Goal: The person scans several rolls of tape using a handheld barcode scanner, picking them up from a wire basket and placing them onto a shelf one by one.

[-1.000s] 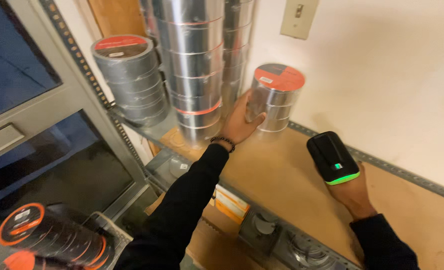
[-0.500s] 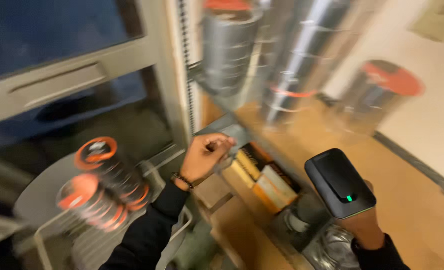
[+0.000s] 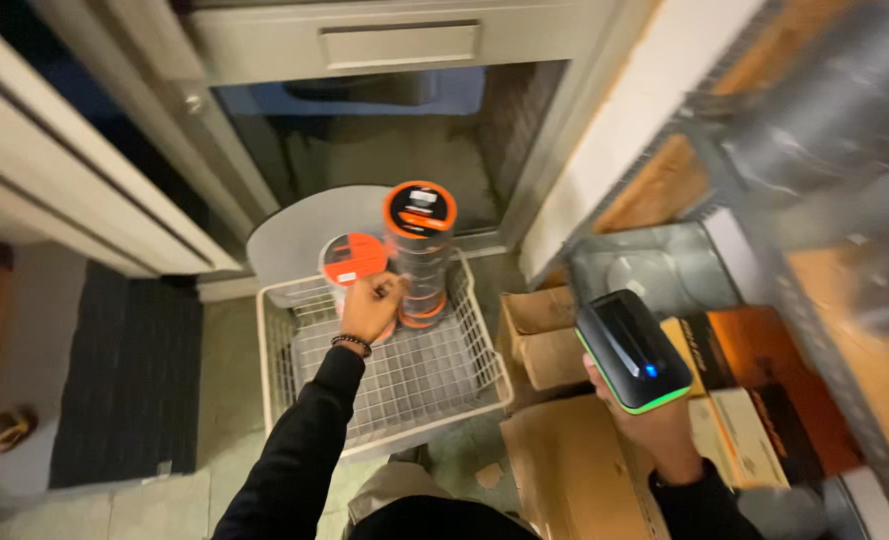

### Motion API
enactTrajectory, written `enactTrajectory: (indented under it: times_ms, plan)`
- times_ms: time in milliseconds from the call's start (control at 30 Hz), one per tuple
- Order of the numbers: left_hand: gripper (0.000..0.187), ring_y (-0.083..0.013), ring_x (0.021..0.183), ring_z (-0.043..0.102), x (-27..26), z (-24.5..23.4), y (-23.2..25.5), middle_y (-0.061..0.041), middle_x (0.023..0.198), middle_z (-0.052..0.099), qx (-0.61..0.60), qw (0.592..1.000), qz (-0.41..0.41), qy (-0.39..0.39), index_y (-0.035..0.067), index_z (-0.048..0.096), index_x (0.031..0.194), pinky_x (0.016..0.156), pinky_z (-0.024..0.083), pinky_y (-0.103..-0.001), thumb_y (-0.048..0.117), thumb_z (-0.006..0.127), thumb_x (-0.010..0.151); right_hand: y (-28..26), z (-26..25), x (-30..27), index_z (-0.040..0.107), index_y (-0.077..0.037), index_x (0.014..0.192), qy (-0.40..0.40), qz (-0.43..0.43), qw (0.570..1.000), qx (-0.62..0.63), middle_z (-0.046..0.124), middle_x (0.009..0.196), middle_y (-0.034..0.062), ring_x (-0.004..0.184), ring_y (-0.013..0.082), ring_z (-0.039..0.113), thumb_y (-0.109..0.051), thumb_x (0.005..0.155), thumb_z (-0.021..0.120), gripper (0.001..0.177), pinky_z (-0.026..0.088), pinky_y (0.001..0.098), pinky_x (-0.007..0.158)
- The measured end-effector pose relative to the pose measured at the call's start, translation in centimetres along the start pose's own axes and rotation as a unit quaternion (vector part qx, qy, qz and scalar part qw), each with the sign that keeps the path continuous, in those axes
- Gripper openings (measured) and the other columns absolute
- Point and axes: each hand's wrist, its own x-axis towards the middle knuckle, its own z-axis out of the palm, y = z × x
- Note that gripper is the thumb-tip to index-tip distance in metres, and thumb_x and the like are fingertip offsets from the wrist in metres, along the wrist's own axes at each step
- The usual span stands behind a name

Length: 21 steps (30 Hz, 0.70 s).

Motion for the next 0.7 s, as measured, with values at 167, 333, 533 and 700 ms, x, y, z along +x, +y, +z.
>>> enactTrajectory:
  times_ms: [167, 333, 533, 700]
  plan:
    - [0.039, -0.0369, 0.079, 0.070, 3.6, -2.3, -14.2, -0.008, 0.073, 0.071, 0.165, 0.968, -0.177, 0.073, 0.022, 0.078, 0.080, 0.072, 0.049, -0.046, 0.056, 0.064, 0.092, 0.3, 12.4, 3.0, 0.087, -0.012, 0.106, 0.031, -0.182, 0.868, -0.461, 0.089, 0.103, 0.0009, 0.076, 0.0060, 0.078, -0.007, 0.084, 0.083, 0.023, 0.062, 0.0252, 0.072]
    - [0.049, -0.0396, 0.093, 0.073, 7.0, -2.8, -19.5, -0.009, 0.087, 0.076, 0.168, 0.942, -0.272, 0.105, 0.021, 0.062, 0.099, 0.082, 0.052, -0.051, 0.068, 0.069, 0.087, 3.2, 17.5, 7.5, 0.080, -0.007, 0.117, -0.052, -0.249, 0.834, -0.490, 0.084, 0.114, 0.0059, 0.102, 0.0154, 0.079, -0.011, 0.090, 0.078, 0.027, 0.056, 0.0298, 0.096]
    - [0.077, -0.0459, 0.131, 0.064, 10.0, -2.9, -19.8, -0.023, 0.137, 0.065, 0.139, 0.927, -0.334, 0.097, 0.019, 0.038, 0.139, 0.116, 0.048, -0.056, 0.050, 0.085, 0.087, 5.2, 23.6, 11.5, 0.074, -0.010, 0.079, -0.077, -0.378, 0.705, -0.596, 0.075, 0.072, 0.0122, 0.070, 0.0313, 0.075, -0.024, 0.083, 0.090, 0.022, 0.062, 0.0409, 0.075]
    - [0.098, -0.0425, 0.137, 0.061, 11.0, -4.4, -19.7, -0.022, 0.141, 0.065, 0.107, 0.913, -0.390, 0.051, 0.025, 0.026, 0.152, 0.120, 0.044, -0.053, 0.054, 0.090, 0.083, 4.9, 25.8, 13.6, 0.069, -0.008, 0.060, -0.078, -0.172, 0.864, -0.466, 0.069, 0.049, 0.0076, 0.041, 0.0176, 0.063, -0.017, 0.088, 0.083, 0.033, 0.055, 0.0307, 0.050]
